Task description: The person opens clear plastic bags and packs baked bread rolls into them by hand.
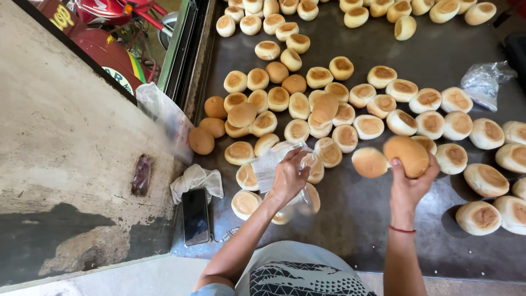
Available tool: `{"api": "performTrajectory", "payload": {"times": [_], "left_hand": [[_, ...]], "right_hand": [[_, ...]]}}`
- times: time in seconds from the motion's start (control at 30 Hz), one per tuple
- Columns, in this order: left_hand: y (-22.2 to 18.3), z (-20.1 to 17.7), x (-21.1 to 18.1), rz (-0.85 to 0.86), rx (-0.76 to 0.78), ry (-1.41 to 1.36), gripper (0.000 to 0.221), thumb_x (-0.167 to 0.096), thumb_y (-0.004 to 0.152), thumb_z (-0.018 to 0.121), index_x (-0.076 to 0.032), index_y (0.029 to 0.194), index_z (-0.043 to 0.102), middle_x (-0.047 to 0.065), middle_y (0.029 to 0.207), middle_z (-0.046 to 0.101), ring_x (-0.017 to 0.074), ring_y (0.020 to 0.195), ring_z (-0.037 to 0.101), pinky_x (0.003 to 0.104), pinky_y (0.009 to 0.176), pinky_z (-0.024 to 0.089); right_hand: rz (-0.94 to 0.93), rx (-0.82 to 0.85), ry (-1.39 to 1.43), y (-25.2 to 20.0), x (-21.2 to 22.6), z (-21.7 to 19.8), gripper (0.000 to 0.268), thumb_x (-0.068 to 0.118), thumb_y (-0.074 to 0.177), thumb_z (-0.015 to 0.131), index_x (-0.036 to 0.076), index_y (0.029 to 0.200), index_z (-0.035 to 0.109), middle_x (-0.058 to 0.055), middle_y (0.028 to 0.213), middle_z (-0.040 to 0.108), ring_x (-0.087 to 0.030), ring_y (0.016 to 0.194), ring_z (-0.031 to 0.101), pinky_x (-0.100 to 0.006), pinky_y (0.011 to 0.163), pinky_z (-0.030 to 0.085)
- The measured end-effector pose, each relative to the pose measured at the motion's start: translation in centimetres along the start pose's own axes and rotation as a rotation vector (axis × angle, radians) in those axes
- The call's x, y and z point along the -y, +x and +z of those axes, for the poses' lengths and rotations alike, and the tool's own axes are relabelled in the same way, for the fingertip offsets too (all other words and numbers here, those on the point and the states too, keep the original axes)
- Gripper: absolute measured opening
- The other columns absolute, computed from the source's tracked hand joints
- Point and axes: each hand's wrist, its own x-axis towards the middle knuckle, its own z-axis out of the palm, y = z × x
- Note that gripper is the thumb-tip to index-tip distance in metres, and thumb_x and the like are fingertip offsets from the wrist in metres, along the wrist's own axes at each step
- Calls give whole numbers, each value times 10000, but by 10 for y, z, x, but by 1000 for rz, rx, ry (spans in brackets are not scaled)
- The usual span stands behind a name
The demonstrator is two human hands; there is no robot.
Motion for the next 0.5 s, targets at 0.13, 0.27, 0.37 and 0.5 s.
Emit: {"api": "performTrajectory", "payload": {"times": [0.13, 0.27, 0.37, 0.5], "left_hand": [[3, 2, -3, 35, 65, 17, 526, -35, 778, 727, 23, 1293, 637, 252, 1429, 586, 393, 1108, 684, 399, 936, 561], [12, 0, -26, 30, 204, -295, 571, -13, 754, 705, 45, 1312, 597, 247, 1448, 548, 373, 1241, 610, 399, 898, 565], [20, -17, -34, 121, 186, -238, 638, 50, 737, 632, 60, 1373, 580, 243, 1464, 555, 384, 1287, 607, 395, 945, 558], [19, -21, -40, 188, 96, 22, 646, 55, 740, 645, 58, 1381, 560, 211, 1509, 561, 386, 1225, 648, 384, 968, 567]], "right_hand": [[342, 121, 845, -17, 19, 32, 512, 150, 1024, 706, 48, 1472, 479, -108, 1451, 582, -262, 1386, 552, -441, 1238, 439], [509, 356, 882, -46, 50, 76, 580, 89, 932, 715, 87, 1454, 460, -93, 1415, 577, -249, 1322, 571, -440, 1140, 464], [250, 407, 534, -47, 73, 81, 719, 63, 879, 761, 94, 1510, 419, -92, 1407, 573, -247, 1254, 608, -408, 1059, 500], [-274, 537, -340, -53, 87, 80, 793, 58, 808, 820, 106, 1506, 448, -149, 1345, 581, -325, 1153, 666, -424, 926, 588]]}}
